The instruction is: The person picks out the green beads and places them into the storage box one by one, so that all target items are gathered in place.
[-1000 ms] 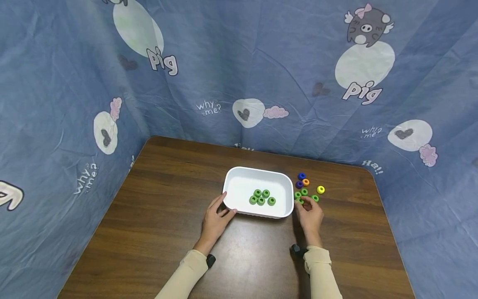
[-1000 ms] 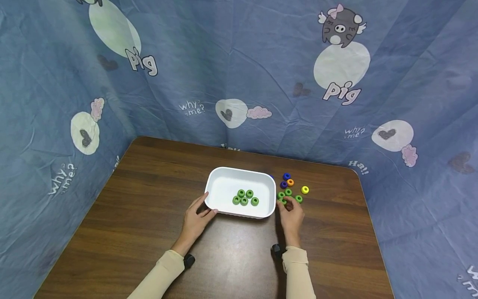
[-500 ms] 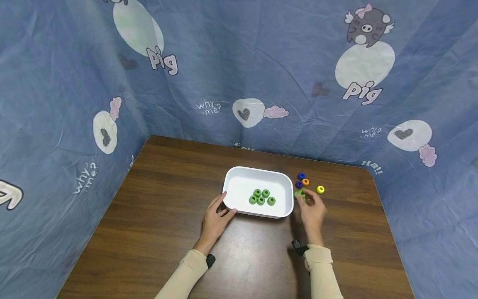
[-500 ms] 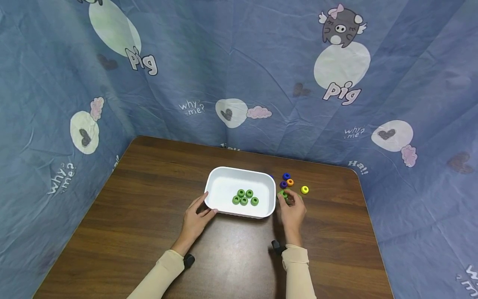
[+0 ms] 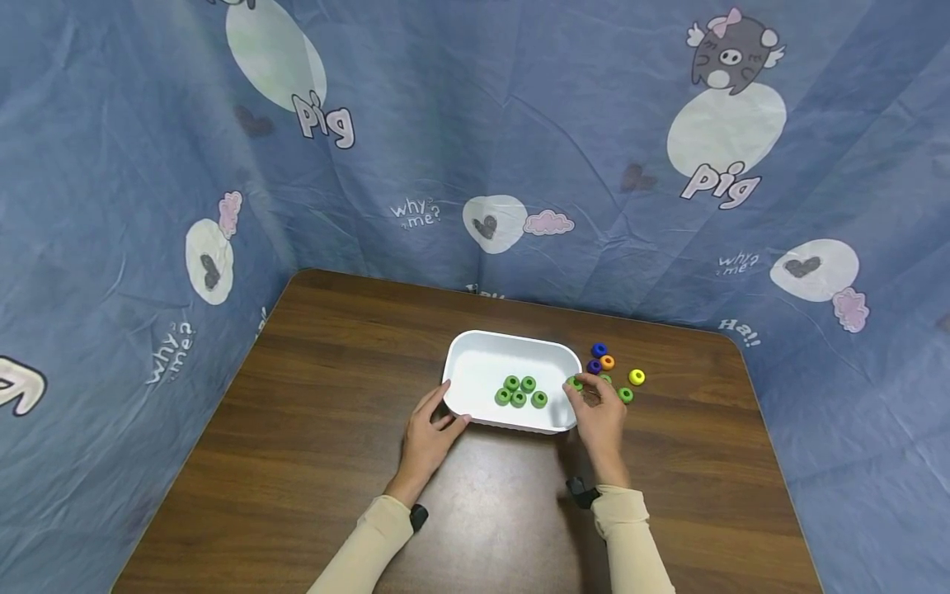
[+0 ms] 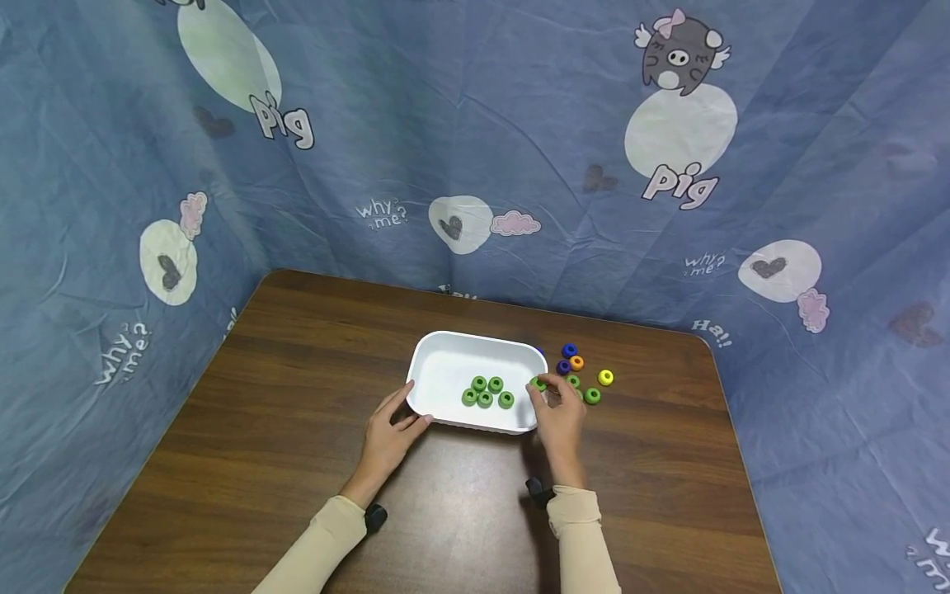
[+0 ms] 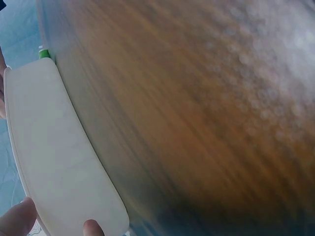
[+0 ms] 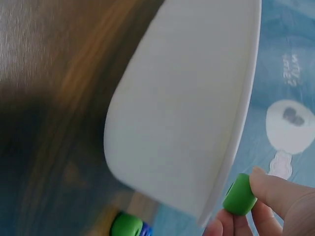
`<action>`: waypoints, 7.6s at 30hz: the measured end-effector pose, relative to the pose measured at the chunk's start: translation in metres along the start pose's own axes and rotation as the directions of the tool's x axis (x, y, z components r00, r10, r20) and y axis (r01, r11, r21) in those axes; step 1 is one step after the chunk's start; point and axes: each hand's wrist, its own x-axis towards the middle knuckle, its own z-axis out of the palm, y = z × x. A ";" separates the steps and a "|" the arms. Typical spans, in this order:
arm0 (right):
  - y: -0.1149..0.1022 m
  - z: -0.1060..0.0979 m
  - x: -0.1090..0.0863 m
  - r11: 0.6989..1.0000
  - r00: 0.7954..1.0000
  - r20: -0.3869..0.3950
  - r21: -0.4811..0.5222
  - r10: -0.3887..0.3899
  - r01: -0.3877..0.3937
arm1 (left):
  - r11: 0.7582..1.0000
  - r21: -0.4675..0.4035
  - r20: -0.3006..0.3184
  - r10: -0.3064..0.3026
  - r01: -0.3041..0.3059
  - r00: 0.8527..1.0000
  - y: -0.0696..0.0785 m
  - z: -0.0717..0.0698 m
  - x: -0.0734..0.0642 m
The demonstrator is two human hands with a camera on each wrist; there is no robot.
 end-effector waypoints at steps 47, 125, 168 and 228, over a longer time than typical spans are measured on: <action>-0.014 0.033 -0.010 0.902 0.926 0.372 -0.377 -0.058 0.208 | 1.000 0.002 0.012 -0.010 0.010 1.000 -0.002 0.000 0.001; 0.045 -0.030 0.012 0.978 0.991 -0.080 -0.175 0.104 -0.116 | 0.999 0.021 0.021 -0.034 0.033 0.999 0.001 -0.001 0.000; 0.075 -0.023 0.020 0.956 0.977 -0.092 -0.208 0.193 -0.209 | 0.999 0.038 0.016 -0.026 0.025 1.000 0.000 -0.001 -0.001; 0.040 -0.045 0.019 0.982 0.982 -0.108 -0.087 0.156 -0.165 | 1.000 0.002 0.021 -0.003 0.003 1.000 -0.002 -0.001 0.000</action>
